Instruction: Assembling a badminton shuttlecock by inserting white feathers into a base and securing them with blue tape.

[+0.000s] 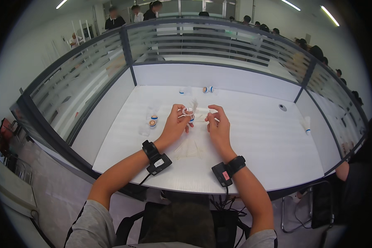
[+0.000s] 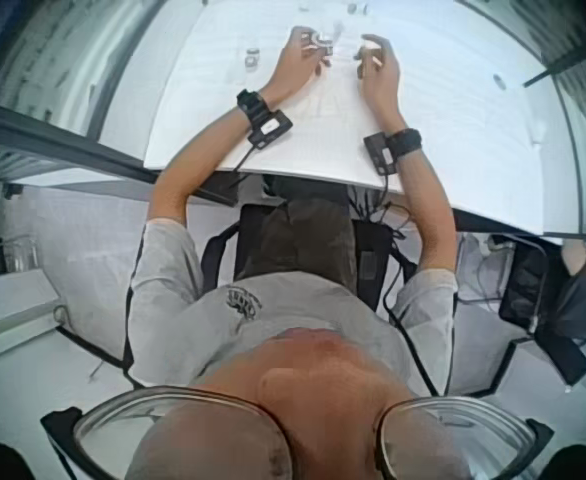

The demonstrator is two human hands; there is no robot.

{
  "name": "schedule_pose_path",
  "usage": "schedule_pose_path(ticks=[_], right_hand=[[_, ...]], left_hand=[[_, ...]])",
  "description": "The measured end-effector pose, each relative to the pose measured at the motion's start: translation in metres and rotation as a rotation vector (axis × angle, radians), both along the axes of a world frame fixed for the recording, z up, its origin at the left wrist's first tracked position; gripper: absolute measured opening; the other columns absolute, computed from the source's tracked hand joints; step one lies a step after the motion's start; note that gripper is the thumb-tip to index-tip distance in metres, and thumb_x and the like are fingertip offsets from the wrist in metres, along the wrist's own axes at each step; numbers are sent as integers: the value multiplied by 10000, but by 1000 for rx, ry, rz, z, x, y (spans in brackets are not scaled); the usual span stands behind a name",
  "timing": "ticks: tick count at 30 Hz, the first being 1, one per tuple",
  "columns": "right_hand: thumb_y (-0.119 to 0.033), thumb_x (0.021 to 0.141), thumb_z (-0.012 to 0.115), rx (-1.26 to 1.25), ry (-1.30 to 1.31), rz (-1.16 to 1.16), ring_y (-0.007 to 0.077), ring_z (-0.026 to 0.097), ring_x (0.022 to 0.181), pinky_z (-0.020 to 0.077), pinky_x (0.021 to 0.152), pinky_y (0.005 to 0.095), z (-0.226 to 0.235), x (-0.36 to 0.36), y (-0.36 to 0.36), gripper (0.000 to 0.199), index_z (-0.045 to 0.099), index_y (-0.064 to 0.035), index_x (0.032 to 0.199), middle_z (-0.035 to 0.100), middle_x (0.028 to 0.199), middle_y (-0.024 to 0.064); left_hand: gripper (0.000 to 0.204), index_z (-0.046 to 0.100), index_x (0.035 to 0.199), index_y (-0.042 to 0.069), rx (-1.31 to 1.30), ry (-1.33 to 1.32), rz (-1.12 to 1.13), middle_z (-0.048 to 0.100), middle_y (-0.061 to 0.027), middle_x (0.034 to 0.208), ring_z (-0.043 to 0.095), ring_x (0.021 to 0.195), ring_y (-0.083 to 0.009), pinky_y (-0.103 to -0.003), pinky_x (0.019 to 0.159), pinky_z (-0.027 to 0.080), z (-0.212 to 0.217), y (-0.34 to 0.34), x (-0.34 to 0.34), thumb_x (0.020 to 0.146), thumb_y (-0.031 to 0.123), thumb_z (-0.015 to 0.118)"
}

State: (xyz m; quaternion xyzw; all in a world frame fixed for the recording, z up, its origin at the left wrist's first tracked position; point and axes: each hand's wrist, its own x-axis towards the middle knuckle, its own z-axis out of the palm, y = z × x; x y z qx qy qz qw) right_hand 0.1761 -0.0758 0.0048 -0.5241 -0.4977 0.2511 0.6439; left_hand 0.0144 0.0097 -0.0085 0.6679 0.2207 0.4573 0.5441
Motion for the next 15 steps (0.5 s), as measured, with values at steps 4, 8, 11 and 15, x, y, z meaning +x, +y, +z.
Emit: schedule_pose_path(ticks=[4,8,11,15], right_hand=[[-96,1033,528,55,17,42,59,508,588,396,525,229,-5,8,3,135,585,-37,1139,630,828,43],[-93,1028,538,39,-35,65,65,535,612,424,547,227,-4,-1,8,140,612,-25,1126,670,840,56],[-108,1032,544,20,-77,59,71,554,627,442,565,225,-8,4,5,168,633,-8,1133,698,876,68],[-194,1059,520,-16,-83,26,79,581,655,448,573,228,-4,3,4,271,642,21,1169,724,947,84]], left_hand=[[333,447,1246,39,125,62,68,644,-101,1127,664,929,-148,-264,607,497,-3,4,1,976,124,621],[300,501,1223,24,270,48,191,700,-148,1096,714,815,-195,-284,661,528,-7,11,-1,994,167,630],[289,531,1227,14,217,27,114,712,-154,1076,724,801,-180,-278,606,509,-2,2,-2,1015,192,613],[268,522,1258,18,39,105,51,702,-149,1077,732,808,-175,-262,521,507,9,-5,-7,1043,174,561]])
